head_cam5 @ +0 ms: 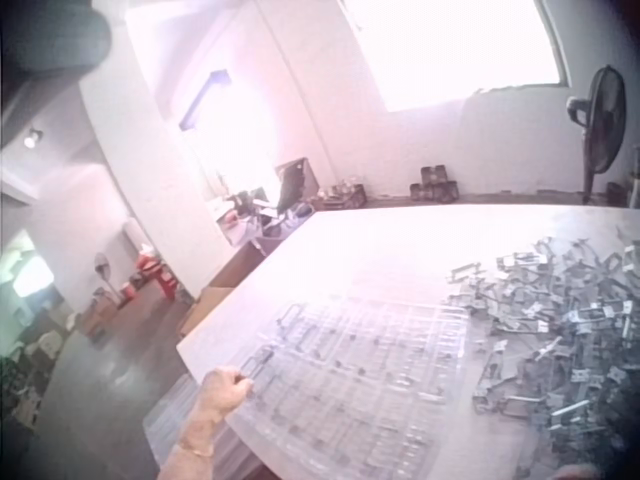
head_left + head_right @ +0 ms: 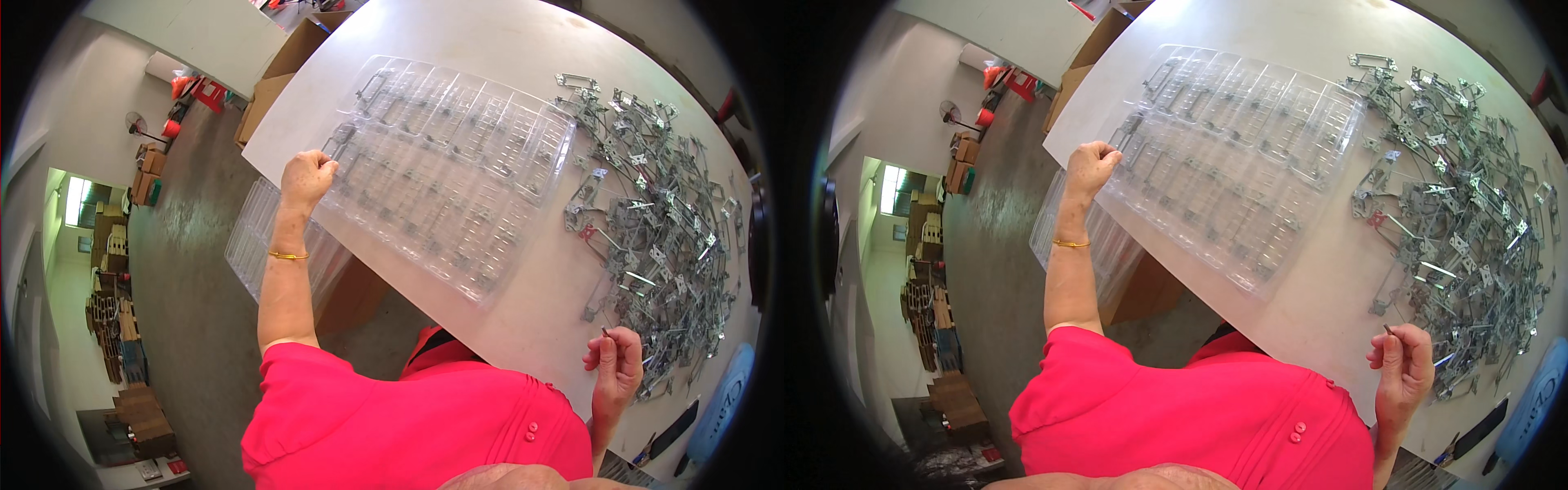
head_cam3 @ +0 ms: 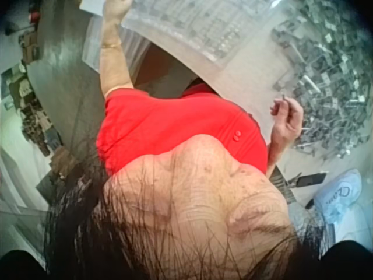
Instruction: The person assembles metal bracket components and pins by hand, then places the assembled pieces into a plastic tray.
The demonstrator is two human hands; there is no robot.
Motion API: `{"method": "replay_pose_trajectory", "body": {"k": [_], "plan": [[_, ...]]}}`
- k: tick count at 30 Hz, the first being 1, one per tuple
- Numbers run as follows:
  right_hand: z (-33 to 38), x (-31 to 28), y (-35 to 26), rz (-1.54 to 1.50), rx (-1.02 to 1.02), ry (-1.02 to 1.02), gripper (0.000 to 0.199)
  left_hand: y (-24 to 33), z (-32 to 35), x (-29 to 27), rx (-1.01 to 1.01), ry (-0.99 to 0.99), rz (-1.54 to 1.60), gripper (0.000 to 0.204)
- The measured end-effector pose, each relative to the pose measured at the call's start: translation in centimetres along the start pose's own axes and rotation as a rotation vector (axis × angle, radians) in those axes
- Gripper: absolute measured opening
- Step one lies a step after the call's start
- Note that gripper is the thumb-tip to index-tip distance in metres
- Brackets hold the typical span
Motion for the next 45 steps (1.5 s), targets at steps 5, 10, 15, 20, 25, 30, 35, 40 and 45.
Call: {"method": "replay_pose_trajectory", "body": {"k": [5, 10, 15, 20, 25, 30, 35, 40, 45], "plan": [[0.1, 0.2, -0.5, -0.011, -0.05, 0.049, 0.007, 0.7, -0.5, 0.0, 0.082, 0.09, -0.185, 0.025], [-0.4, -0.4, 0.0, 0.024, -0.047, 0.08, 0.008, 11.3, 2.0, -2.5, 0.242, 0.223, -0.044, 0.013], [0.1, -0.9, 0.5, 0.095, -0.081, 0.034, 0.007, 23.9, 7.5, -1.0, 0.584, 0.183, 0.221, 0.01], [1.0, -2.8, 1.3, 0.065, -0.075, 0.075, 0.007, 33.2, 11.9, 3.9, 0.777, -0.089, 0.708, 0.014], [1.6, -4.5, 2.0, -0.028, -0.074, 0.109, 0.006, 36.7, 12.4, 10.8, 0.477, -0.288, 0.849, 0.028], [1.9, -5.3, 2.1, -0.054, -0.055, 0.091, 0.007, 36.8, 10.5, 14.5, 0.232, -0.422, 0.969, 0.034], [1.9, -5.8, 2.4, -0.065, -0.059, 0.087, 0.007, 38.6, 10.1, 14.4, 0.123, -0.521, 1.202, 0.017], [1.9, -6.5, 2.5, -0.109, -0.072, 0.124, 0.007, 41.6, 9.9, 10.6, 0.653, -0.194, 1.082, 0.007], [2.0, -6.8, 1.5, -0.11, -0.228, 0.201, 0.009, 41.0, 9.3, 11.4, 0.661, -0.138, 1.05, 0.005]]}}
Point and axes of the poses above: each hand's wrist, its own z-axis away from the middle knuckle, its own x-axis out of the palm, y = z × x, the point moved 4 cm from there along -z, towards the middle knuckle, and after that the axes turned 12 degrees about x, right-handed, at the moved point
